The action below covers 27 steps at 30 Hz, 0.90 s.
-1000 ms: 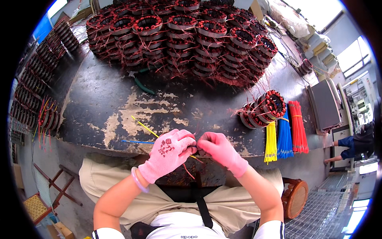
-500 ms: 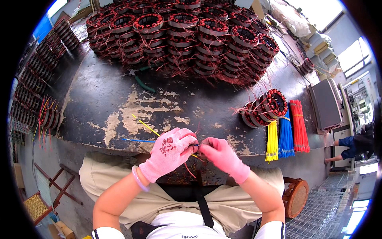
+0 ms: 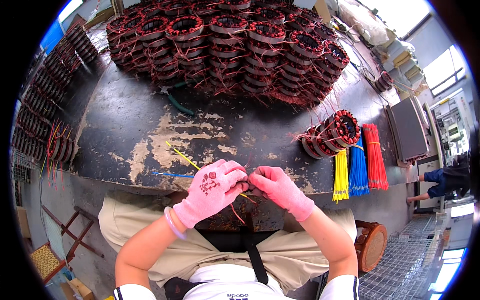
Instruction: The person ties colored wires onto copper-wound stator cores using zip ties and trims the excess using pliers before placing the finished components into a stack.
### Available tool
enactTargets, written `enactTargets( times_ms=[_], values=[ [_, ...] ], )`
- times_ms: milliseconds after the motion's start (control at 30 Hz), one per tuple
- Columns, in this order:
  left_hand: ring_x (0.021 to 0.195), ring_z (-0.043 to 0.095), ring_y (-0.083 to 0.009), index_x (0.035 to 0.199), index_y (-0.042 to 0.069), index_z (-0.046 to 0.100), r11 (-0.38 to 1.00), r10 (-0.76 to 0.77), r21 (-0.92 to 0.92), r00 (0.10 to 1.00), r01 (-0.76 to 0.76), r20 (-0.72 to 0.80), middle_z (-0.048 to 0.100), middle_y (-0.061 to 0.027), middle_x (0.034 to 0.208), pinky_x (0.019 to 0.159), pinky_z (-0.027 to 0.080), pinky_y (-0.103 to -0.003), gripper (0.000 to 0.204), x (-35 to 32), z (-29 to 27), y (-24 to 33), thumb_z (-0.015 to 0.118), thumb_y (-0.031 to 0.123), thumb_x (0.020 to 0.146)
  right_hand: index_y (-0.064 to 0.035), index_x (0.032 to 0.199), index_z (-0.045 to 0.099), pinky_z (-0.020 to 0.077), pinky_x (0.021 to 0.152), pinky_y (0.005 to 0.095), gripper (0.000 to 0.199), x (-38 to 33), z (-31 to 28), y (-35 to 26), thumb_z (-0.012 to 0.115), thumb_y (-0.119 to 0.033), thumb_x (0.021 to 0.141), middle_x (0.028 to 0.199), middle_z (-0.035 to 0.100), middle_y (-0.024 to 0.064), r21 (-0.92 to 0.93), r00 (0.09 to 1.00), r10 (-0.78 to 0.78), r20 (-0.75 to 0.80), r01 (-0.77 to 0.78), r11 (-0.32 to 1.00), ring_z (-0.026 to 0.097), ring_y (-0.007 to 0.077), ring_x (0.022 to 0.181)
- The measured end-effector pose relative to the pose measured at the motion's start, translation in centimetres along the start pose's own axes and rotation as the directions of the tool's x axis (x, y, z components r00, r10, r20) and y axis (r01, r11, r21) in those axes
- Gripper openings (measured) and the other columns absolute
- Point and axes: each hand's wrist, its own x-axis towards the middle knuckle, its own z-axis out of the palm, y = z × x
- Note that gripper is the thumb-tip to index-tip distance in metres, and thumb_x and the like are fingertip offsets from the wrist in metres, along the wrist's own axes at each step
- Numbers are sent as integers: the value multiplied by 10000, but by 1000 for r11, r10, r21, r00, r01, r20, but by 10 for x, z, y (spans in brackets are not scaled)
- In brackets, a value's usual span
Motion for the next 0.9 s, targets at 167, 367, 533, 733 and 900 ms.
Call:
enactTargets(
  times_ms=[167, 367, 533, 733, 900],
  values=[
    [852, 634, -265, 913, 98, 681, 999, -16, -45, 1000, 15, -23, 675, -32, 983, 748, 528, -388, 141, -2, 0, -1, 733, 106, 782, -46, 912, 671, 516, 681, 332, 230, -25, 13, -13, 741, -261, 874, 830, 673, 56, -755, 712, -682, -166, 353, 553, 628, 215, 675],
    [855, 635, -249, 912, 115, 660, 1000, 21, -5, 999, -21, -24, 650, -22, 976, 720, 532, -389, 135, -2, 1, -3, 739, 146, 808, -71, 1019, 678, 518, 668, 314, 198, -15, 16, 5, 709, -228, 902, 838, 673, 19, -719, 779, -617, -111, 366, 591, 629, 172, 703],
    [830, 626, -270, 903, 93, 665, 999, 16, -51, 1000, -17, -21, 669, -32, 973, 736, 524, -394, 146, -3, 0, -2, 730, 83, 772, -28, 1044, 656, 488, 685, 265, 213, -19, 0, -2, 674, -219, 949, 861, 662, 30, 159, 987, 128, 99, -142, 977, 612, 108, 769],
    [848, 629, -252, 923, 115, 653, 1000, 19, -19, 1000, -19, -5, 643, -29, 975, 723, 530, -390, 156, -2, 0, -4, 745, 163, 806, -84, 1031, 660, 514, 692, 422, 228, -21, 8, -8, 738, -146, 826, 953, 676, 98, -838, 723, -685, 86, 424, 343, 638, 319, 777],
    [827, 633, -263, 911, 102, 668, 999, 47, -25, 999, -47, 8, 668, -31, 973, 724, 532, -386, 157, -1, -1, -3, 748, 116, 777, -32, 932, 633, 475, 672, 334, 203, -9, 2, -4, 622, -231, 970, 784, 635, 76, 77, 998, 34, 57, -39, 996, 594, 151, 719]
  ],
)
